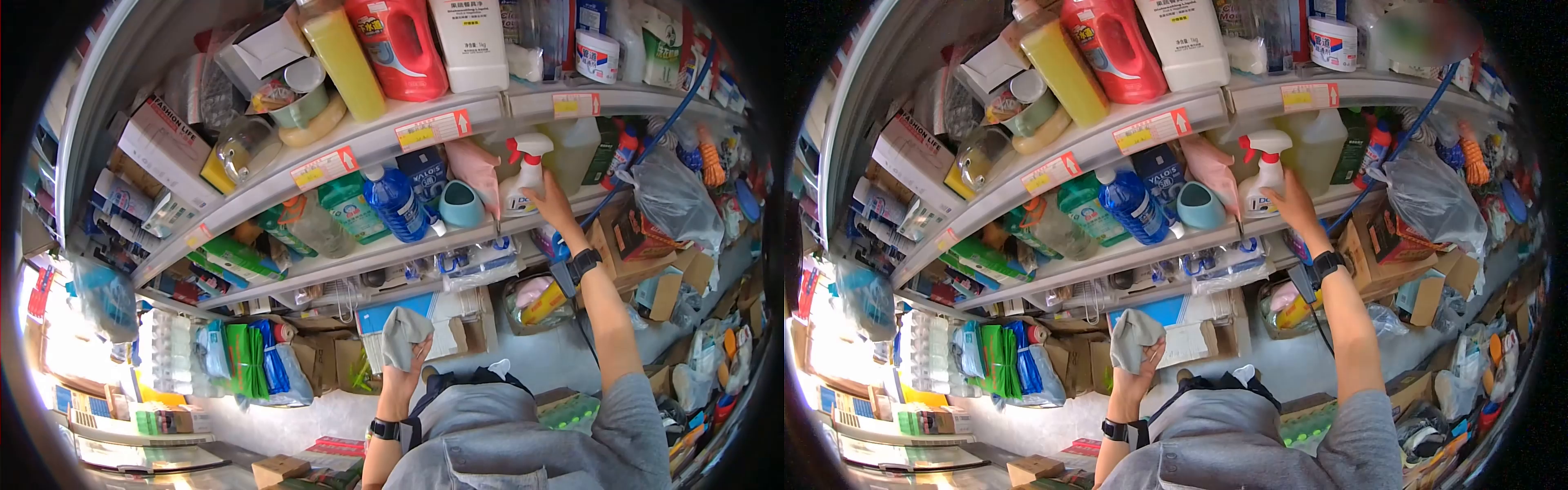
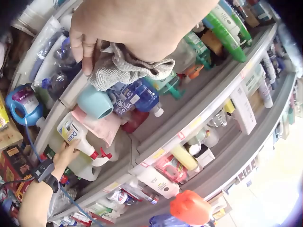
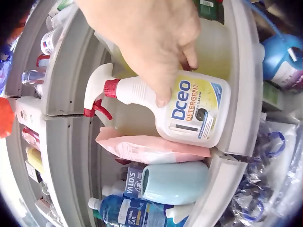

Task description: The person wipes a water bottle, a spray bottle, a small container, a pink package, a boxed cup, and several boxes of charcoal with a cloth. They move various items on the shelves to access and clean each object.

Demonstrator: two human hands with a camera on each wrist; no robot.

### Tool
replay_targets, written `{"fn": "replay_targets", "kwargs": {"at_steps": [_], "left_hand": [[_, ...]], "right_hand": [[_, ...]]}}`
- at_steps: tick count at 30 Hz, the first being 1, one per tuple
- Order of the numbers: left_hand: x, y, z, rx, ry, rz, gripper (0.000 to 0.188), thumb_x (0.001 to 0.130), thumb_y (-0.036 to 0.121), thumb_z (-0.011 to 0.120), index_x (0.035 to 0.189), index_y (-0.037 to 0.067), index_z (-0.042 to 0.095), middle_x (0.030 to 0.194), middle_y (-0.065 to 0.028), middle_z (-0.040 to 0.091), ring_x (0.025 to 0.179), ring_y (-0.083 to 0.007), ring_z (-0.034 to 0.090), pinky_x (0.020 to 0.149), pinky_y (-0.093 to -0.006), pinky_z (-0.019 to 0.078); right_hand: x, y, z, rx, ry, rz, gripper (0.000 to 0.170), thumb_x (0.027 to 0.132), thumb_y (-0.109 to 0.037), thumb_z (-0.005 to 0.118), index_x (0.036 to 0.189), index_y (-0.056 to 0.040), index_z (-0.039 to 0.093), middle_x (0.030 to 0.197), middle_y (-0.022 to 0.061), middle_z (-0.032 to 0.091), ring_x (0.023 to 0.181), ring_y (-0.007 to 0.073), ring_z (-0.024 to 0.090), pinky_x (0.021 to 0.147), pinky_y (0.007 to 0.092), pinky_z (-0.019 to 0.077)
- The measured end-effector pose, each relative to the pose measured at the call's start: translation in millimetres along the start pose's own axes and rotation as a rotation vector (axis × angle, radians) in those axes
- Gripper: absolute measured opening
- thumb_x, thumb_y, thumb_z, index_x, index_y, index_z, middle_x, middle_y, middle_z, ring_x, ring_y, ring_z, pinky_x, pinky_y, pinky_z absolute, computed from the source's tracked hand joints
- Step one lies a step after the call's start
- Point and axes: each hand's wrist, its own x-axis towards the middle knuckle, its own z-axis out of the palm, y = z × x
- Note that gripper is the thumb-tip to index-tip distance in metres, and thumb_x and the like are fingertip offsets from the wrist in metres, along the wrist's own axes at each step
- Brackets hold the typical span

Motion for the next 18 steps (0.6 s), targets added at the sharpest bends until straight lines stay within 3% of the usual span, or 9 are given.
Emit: {"fn": "replay_targets", "kwargs": {"at_steps": [4,6,7,12,14,18], "left_hand": [[-6.6,-9.0,-1.8,-0.028,0.022,-0.002,0.046,0.099,0.04,0.047,0.135,0.011,0.046,0.127,-0.013,0.056,0.113,-0.0315,0.057,0.103,-0.0434,0.0458],[-10.5,-15.1,-3.2,-0.029,0.041,0.007,0.046,0.099,0.039,0.048,0.135,0.01,0.046,0.127,-0.0132,0.055,0.113,-0.0319,0.057,0.103,-0.0432,0.0458],[-10.4,-19.9,-8.4,-0.043,0.016,-0.01,0.045,0.099,0.037,0.048,0.137,0.013,0.044,0.132,-0.0108,0.053,0.116,-0.0313,0.056,0.104,-0.0429,0.045],[-21.6,-37.5,-14.2,-0.074,-0.004,-0.002,0.044,0.1,0.035,0.047,0.139,0.016,0.043,0.135,-0.0086,0.052,0.119,-0.0317,0.056,0.105,-0.0435,0.0447],[-23.7,-42.7,-17.9,-0.127,0.05,-0.033,0.044,0.1,0.035,0.046,0.139,0.014,0.044,0.136,-0.0096,0.051,0.12,-0.0329,0.055,0.105,-0.0444,0.045],[-29.9,-45.6,-19.4,-0.171,0.11,-0.061,0.045,0.101,0.036,0.045,0.139,0.013,0.044,0.137,-0.0108,0.051,0.121,-0.0337,0.055,0.105,-0.045,0.045]], "right_hand": [[-11.4,6.4,-3.9,-0.006,-0.016,0.04,0.06,0.087,-0.038,0.067,0.13,-0.0021,0.044,0.126,0.0245,0.053,0.115,0.0413,0.053,0.092,0.0437,0.0445],[-17.4,8.4,-0.6,-0.032,0.155,-0.04,0.053,0.089,-0.033,0.065,0.128,-0.0025,0.047,0.122,0.0226,0.055,0.111,0.0404,0.055,0.09,0.0445,0.0453],[-21.8,4.8,-1.0,-0.027,0.147,-0.045,0.053,0.089,-0.033,0.065,0.128,-0.0025,0.047,0.122,0.0226,0.055,0.111,0.0404,0.055,0.09,0.0445,0.0453],[-55.4,-30.1,-1.3,0.138,0.348,0.041,0.035,0.093,-0.016,0.06,0.125,-0.003,0.05,0.113,0.0167,0.058,0.098,0.0315,0.061,0.083,0.0385,0.0487],[-69.7,-43.9,8.6,0.172,0.262,0.059,0.031,0.093,-0.014,0.059,0.122,-0.0043,0.052,0.109,0.0151,0.059,0.094,0.0285,0.063,0.08,0.0359,0.0499],[-83.6,-80.3,33.0,0.292,0.041,-0.082,0.028,0.092,-0.012,0.06,0.119,-0.0091,0.056,0.103,0.0122,0.062,0.089,0.0271,0.066,0.077,0.0371,0.0517]]}}
